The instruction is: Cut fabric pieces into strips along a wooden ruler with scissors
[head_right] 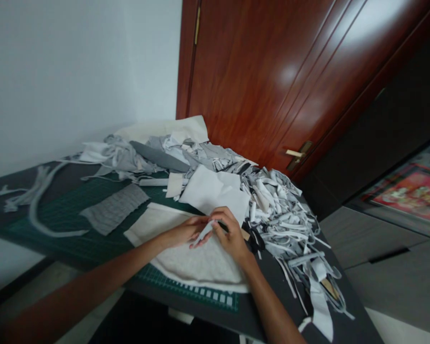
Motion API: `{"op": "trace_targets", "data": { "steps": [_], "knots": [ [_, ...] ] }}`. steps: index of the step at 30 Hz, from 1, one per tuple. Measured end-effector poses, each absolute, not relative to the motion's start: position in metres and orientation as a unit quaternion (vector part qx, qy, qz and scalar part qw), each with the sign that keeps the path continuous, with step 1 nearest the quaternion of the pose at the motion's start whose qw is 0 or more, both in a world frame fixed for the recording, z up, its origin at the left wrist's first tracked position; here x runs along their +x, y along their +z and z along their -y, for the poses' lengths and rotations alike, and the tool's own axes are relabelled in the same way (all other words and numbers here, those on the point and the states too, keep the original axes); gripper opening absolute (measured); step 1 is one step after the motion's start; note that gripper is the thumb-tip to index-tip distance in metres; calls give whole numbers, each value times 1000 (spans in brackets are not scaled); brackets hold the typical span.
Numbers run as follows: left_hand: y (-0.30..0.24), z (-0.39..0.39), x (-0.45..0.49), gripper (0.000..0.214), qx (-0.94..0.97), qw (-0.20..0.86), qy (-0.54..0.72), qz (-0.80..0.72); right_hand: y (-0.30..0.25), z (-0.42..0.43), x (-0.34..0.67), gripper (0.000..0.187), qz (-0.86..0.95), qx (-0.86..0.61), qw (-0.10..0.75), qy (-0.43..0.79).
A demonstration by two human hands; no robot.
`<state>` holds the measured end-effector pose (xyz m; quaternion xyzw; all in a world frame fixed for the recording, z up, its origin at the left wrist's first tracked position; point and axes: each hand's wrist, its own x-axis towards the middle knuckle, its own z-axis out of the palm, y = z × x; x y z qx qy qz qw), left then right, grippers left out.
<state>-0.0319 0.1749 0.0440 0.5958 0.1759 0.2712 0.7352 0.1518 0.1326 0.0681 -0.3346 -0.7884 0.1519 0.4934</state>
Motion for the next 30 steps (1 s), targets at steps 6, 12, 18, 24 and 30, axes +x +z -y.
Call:
{"op": "trace_targets", "data": {
  "steps": [6,12,18,24,30],
  "knots": [
    [42,-182,-25,42,587,698,338,-232,69,-120,158,19,781,-345,487,188],
    [44,-183,-25,51,577,663,399,-261,61,-124,158,27,727,-386,525,218],
    [45,-185,-26,53,568,669,408,-250,49,-131,158,31,654,-412,548,320],
    [44,-186,-25,53,540,688,426,-233,54,-131,160,38,645,-436,508,368],
    [43,-185,-26,56,529,696,414,-253,53,-133,159,38,621,-447,525,373]
  ]
}}
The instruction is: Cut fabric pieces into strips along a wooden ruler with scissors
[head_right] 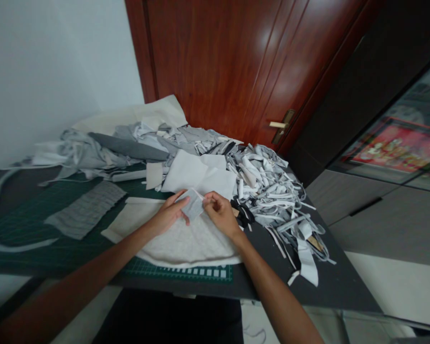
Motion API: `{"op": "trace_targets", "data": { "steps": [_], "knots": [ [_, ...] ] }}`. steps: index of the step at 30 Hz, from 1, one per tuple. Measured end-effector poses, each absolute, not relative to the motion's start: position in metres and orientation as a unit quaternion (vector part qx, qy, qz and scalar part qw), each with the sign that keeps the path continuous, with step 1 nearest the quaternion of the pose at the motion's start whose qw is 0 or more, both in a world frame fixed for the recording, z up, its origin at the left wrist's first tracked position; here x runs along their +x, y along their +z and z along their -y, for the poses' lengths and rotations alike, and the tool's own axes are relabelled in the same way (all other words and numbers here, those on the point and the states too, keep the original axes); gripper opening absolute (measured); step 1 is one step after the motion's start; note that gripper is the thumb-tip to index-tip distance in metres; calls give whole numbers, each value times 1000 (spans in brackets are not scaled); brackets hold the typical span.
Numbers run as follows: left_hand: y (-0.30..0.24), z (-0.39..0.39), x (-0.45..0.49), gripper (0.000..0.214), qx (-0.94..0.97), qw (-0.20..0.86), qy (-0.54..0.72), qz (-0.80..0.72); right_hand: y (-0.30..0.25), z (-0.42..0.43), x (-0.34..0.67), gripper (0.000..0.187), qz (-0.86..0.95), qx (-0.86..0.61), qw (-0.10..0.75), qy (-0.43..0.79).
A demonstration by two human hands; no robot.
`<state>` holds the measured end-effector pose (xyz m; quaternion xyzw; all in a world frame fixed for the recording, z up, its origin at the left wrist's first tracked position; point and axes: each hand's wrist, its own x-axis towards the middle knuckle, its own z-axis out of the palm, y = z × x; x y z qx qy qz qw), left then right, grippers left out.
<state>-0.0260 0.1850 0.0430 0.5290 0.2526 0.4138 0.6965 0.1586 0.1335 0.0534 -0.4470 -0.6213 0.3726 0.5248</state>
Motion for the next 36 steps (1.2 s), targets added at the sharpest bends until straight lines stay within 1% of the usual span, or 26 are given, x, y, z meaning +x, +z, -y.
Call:
{"op": "trace_targets", "data": {
  "steps": [4,7,11,16,20,24,27,29,31,33,36],
  "knots": [
    [40,-185,-26,58,568,678,363,-292,52,-136,160,38,629,-438,510,390],
    [39,-185,-25,60,603,659,339,-295,52,-137,163,35,652,-435,493,378],
    [38,-188,-28,61,601,678,313,-285,55,-139,173,32,682,-447,477,328],
    [37,-189,-31,57,572,716,275,-291,63,-139,185,21,746,-453,438,215],
    [36,-186,-28,55,602,692,260,-303,64,-137,180,16,772,-436,423,189],
    [36,-184,-24,59,612,668,283,-315,67,-137,175,19,767,-438,429,189],
    [35,-183,-24,63,595,676,294,-321,73,-134,195,25,742,-498,431,127],
    [34,-183,-24,65,587,679,306,-319,72,-129,218,28,702,-587,399,58],
    [33,-183,-24,66,581,680,320,-314,64,-122,243,25,680,-673,290,-5],
    [32,-184,-24,65,575,680,335,-308,51,-114,262,21,674,-696,248,-12],
    [30,-185,-22,62,570,680,349,-303,32,-106,276,23,684,-700,202,-7]
  ]
}}
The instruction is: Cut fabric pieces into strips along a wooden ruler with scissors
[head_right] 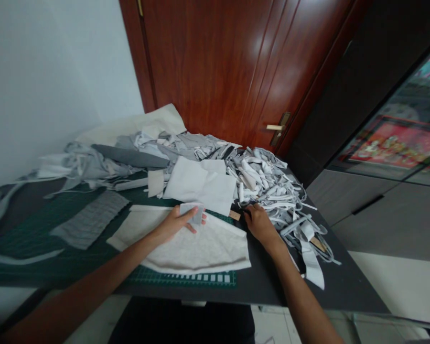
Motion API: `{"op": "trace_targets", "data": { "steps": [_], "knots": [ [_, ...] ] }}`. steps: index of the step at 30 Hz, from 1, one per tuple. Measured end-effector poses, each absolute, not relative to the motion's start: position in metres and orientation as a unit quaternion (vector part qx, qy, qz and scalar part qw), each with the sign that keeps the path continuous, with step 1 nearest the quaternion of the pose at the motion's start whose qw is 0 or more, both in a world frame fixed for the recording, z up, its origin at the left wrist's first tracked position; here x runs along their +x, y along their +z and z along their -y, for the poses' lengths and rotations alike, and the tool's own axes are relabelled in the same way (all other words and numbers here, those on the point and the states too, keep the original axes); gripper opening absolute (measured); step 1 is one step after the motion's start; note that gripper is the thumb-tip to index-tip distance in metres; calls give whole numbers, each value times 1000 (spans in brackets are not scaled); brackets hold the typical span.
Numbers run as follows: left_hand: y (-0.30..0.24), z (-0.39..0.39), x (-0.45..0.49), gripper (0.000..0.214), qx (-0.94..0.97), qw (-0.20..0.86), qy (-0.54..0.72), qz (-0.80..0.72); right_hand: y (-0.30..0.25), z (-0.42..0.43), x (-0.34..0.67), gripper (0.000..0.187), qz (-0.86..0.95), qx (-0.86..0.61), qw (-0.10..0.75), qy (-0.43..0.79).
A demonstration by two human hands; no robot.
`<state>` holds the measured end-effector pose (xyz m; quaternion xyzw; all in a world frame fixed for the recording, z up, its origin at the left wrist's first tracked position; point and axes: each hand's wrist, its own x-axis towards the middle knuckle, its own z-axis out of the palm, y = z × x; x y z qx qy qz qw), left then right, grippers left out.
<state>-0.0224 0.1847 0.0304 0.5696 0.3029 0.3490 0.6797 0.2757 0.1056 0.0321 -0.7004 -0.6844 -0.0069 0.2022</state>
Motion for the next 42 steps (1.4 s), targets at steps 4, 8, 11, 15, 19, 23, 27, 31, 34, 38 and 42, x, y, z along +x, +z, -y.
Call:
{"op": "trace_targets", "data": {
  "steps": [4,8,11,15,19,23,27,31,34,38,42],
  "knots": [
    [32,-184,-21,62,562,679,359,-306,26,-106,272,27,702,-695,155,-6],
    [35,-184,-21,64,564,671,369,-308,35,-112,264,34,712,-690,129,-13],
    [35,-185,-22,62,562,657,391,-316,40,-112,260,37,679,-721,132,-46],
    [35,-186,-23,54,561,647,408,-317,37,-107,258,17,676,-728,115,-22],
    [34,-186,-21,51,566,651,399,-310,32,-104,257,23,692,-716,95,4],
    [33,-186,-20,51,572,651,395,-304,36,-105,255,31,693,-717,68,16],
    [32,-187,-21,51,576,650,396,-298,48,-109,257,28,677,-735,24,19],
    [32,-186,-22,52,575,655,391,-295,66,-103,267,34,660,-751,-24,8],
    [33,-185,-23,51,571,658,391,-295,82,-91,286,35,636,-770,-48,-13],
    [37,-186,-27,51,566,656,400,-299,94,-68,333,25,624,-779,-56,-29],
    [45,-195,-31,50,564,639,425,-303,93,-40,397,16,631,-774,32,26]
  ]
}}
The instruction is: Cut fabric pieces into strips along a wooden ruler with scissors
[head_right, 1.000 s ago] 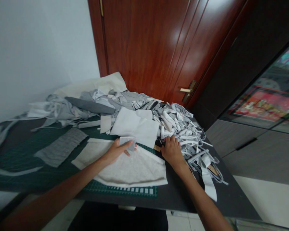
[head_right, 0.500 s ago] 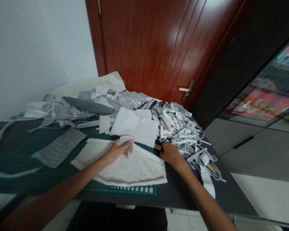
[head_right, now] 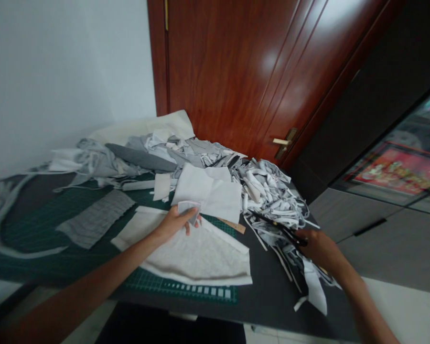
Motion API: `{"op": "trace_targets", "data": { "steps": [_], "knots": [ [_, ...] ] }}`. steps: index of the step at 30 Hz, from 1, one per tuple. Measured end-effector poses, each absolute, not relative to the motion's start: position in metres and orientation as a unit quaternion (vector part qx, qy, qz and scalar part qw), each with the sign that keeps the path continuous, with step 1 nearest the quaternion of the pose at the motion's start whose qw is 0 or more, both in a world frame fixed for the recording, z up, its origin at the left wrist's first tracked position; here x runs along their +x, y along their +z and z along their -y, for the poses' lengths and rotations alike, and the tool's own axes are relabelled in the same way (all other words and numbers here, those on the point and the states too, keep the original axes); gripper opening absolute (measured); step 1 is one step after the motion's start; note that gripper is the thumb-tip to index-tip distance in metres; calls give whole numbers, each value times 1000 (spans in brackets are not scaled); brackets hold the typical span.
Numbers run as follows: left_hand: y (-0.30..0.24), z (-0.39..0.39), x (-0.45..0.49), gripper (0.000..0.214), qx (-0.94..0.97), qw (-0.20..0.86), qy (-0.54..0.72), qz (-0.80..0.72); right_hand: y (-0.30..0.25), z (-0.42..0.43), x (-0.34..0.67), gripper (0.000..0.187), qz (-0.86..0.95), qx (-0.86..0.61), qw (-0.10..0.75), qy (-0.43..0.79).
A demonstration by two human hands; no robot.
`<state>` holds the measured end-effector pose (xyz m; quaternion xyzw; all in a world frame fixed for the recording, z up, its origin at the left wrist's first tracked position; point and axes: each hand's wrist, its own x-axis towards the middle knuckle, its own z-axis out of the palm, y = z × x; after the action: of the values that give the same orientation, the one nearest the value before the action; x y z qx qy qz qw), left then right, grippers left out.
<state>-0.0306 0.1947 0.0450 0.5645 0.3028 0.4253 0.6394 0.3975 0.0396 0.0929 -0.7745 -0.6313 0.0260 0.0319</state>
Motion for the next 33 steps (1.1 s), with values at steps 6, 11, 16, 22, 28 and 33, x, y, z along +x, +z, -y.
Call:
{"op": "trace_targets", "data": {
  "steps": [6,11,16,22,28,33],
  "knots": [
    [53,-217,-18,54,568,633,431,-302,94,-22,418,26,584,-772,241,74],
    [47,-229,-8,55,569,633,430,-302,81,-70,344,38,600,-681,376,185],
    [38,-229,-13,50,575,621,426,-319,72,-132,279,38,659,-626,351,225],
    [33,-228,-11,40,589,584,418,-371,71,-131,274,29,748,-590,227,202],
    [31,-229,-6,38,610,603,399,-325,55,-110,282,43,771,-579,145,224],
    [38,-225,-4,27,610,596,405,-329,61,-112,271,47,777,-565,150,233]
  ]
}}
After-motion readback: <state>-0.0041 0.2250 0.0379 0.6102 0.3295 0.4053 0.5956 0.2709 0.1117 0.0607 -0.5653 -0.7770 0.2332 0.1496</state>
